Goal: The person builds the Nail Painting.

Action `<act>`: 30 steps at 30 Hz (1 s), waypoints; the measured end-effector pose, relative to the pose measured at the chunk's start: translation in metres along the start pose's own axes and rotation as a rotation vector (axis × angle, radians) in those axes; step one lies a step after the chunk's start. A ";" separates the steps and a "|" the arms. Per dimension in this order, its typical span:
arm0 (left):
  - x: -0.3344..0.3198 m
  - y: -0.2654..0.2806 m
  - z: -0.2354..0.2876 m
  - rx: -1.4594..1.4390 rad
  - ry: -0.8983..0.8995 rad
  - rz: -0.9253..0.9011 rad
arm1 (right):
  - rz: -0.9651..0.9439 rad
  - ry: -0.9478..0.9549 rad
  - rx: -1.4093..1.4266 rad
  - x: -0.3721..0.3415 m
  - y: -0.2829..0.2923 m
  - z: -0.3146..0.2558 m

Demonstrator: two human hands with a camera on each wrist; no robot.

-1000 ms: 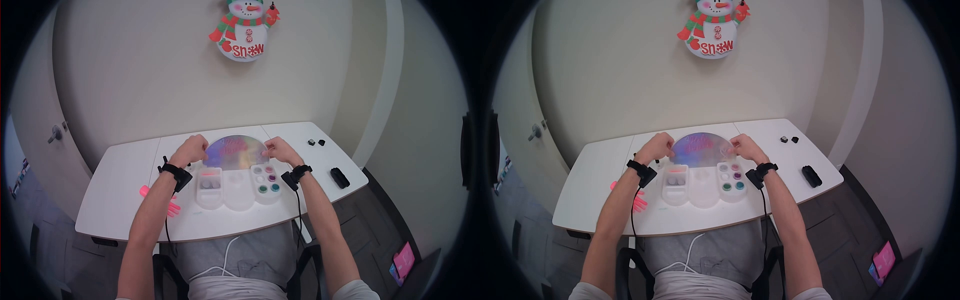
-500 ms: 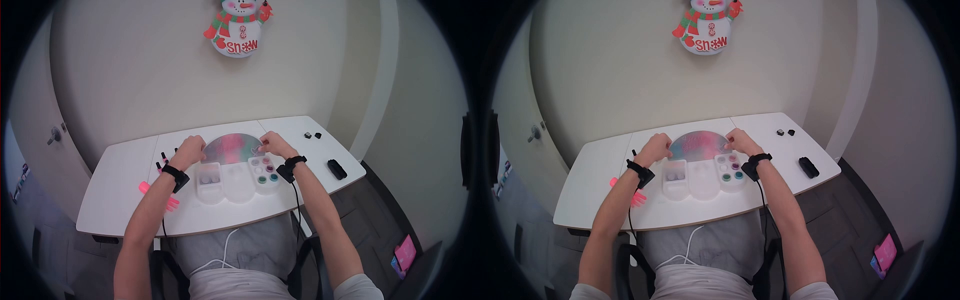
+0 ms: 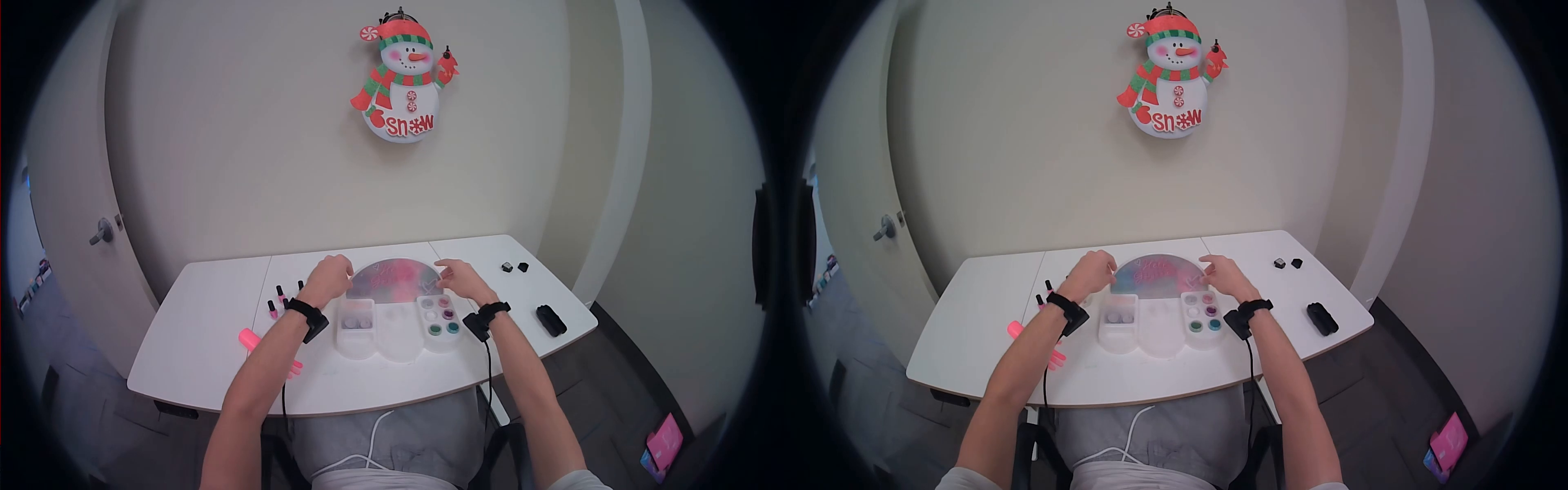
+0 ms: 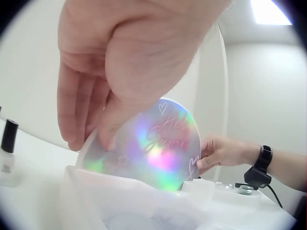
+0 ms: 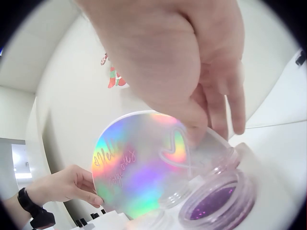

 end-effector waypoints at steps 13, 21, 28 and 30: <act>-0.105 0.114 0.042 -0.212 0.075 0.161 | 0.077 0.098 0.248 -0.092 0.069 -0.129; -0.121 0.075 0.113 -0.207 -0.210 0.033 | 0.006 0.161 0.240 -0.099 0.054 -0.171; -0.125 0.056 0.128 -0.173 -0.230 -0.038 | -0.019 0.176 0.228 -0.102 0.047 -0.183; -0.122 0.056 0.123 -0.110 -0.226 0.031 | -0.012 0.165 0.218 -0.103 0.047 -0.180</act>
Point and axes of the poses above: each hand's wrist, its own x-axis towards the middle knuckle, its own y-axis out of the back of the hand, z = x × y, the point moved 6 cm from there along x, towards the middle knuckle, and after that the axes turned 6 degrees about x, right-handed, at the moved point
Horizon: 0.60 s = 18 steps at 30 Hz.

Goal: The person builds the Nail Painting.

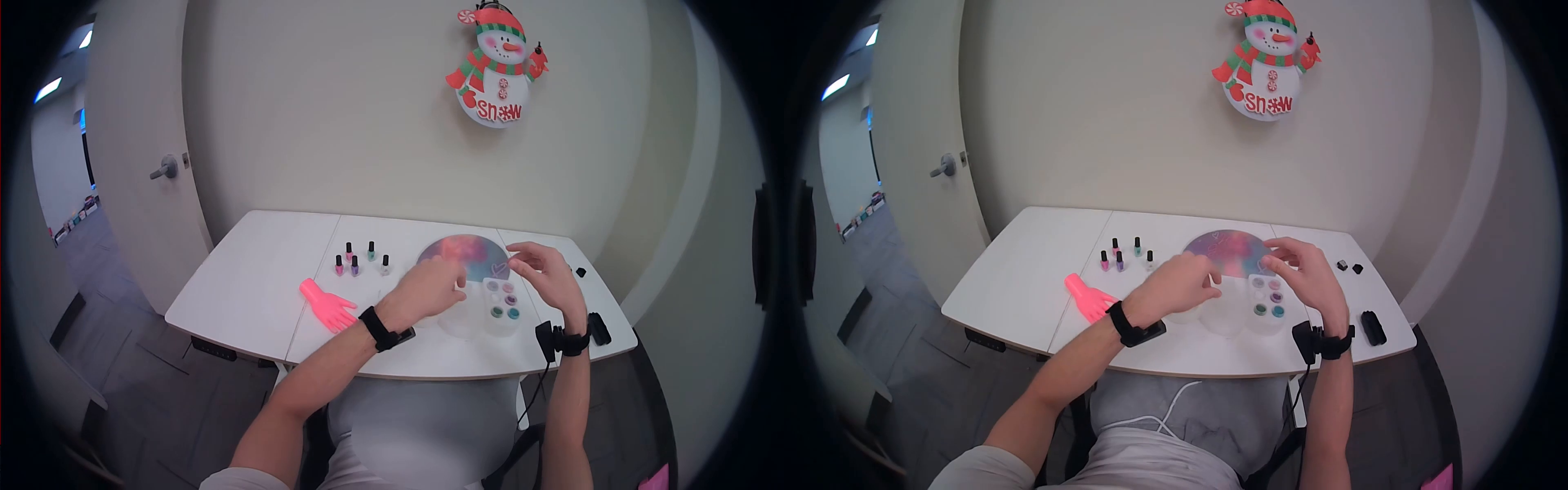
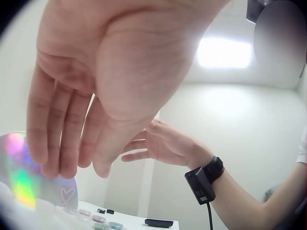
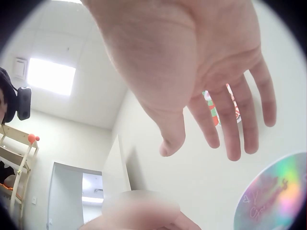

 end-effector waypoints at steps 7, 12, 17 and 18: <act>0.002 0.036 -0.029 0.005 0.142 0.008 | 0.023 0.044 -0.016 0.001 0.002 0.003; 0.004 0.040 -0.050 0.038 0.298 -0.005 | 0.028 0.030 -0.050 0.001 0.002 0.008; 0.004 0.035 -0.067 0.101 0.351 -0.026 | 0.022 -0.056 -0.088 0.001 0.003 0.010; 0.003 0.035 -0.071 0.111 0.382 -0.045 | 0.031 0.015 -0.104 0.001 0.001 0.009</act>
Point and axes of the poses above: each hand's wrist, its own x-axis towards the middle knuckle, its own y-axis out of the back of the hand, z = x × y, the point moved 6 cm from there along x, towards the middle knuckle, and after that the axes turned 6 degrees about x, right-handed, at the moved point
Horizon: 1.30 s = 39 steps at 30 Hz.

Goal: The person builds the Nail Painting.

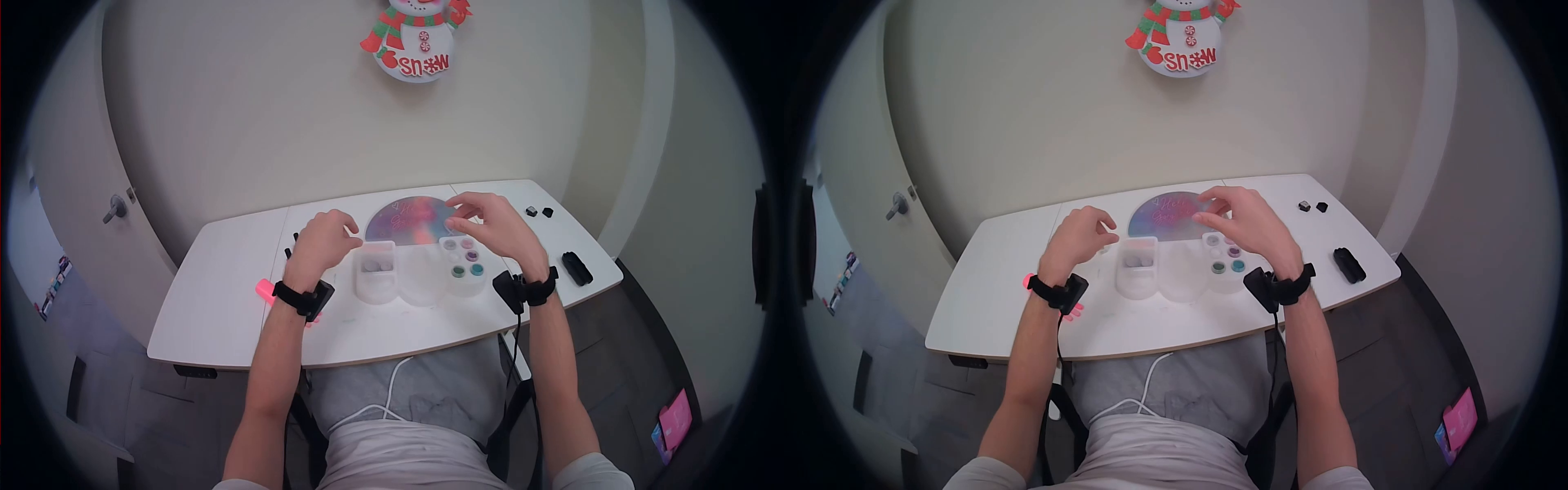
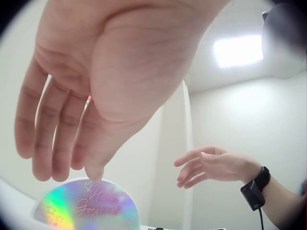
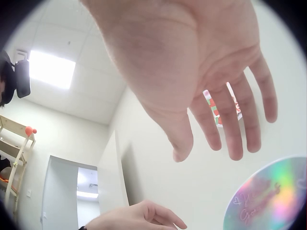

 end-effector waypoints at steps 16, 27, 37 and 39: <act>0.004 -0.010 -0.144 0.266 0.361 -0.026 | -0.041 0.021 0.002 0.007 -0.011 0.003; 0.028 -0.059 -0.196 0.279 0.423 -0.072 | -0.066 -0.059 -0.006 0.006 -0.012 -0.002; -0.010 -0.049 -0.001 -0.192 -0.147 -0.223 | -0.098 0.118 -0.044 0.019 -0.027 0.007; -0.009 -0.065 0.016 -0.145 -0.234 -0.167 | -0.093 0.127 -0.073 0.017 -0.030 0.003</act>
Point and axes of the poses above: each hand's wrist, its own x-axis towards the middle knuckle, its own y-axis out of the back of the hand, z = x × y, the point moved 6 cm from there along x, towards the middle knuckle, and after that the axes turned 6 degrees about x, right-handed, at the moved point
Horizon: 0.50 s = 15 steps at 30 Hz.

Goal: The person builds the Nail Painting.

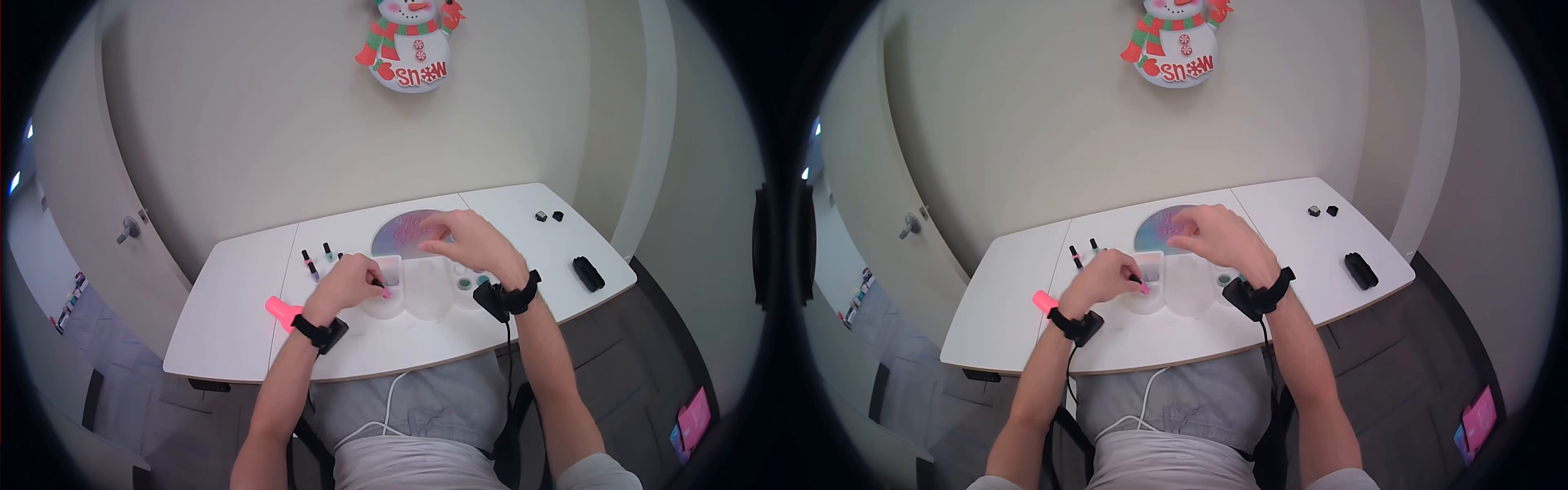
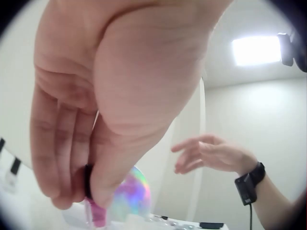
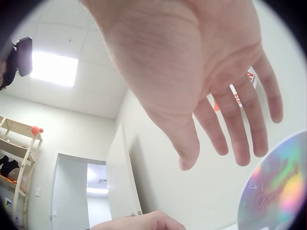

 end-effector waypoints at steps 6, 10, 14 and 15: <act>0.009 -0.026 0.018 0.022 0.076 0.071 | 0.003 -0.014 0.015 0.002 0.003 -0.002; 0.009 -0.028 0.016 0.024 0.059 0.094 | 0.000 -0.080 0.045 0.000 0.004 -0.008; 0.005 -0.030 0.016 0.026 0.081 0.093 | -0.016 0.016 0.006 0.002 -0.003 0.000; 0.005 -0.029 0.016 0.011 0.076 0.106 | -0.003 0.028 0.025 0.003 -0.003 -0.001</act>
Point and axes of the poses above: each hand's wrist, its own x-axis towards the middle knuckle, its own y-axis out of the back of the hand, z = x × y, the point moved 6 cm from there along x, towards the middle knuckle, and after that the axes turned 6 degrees about x, right-handed, at the moved point
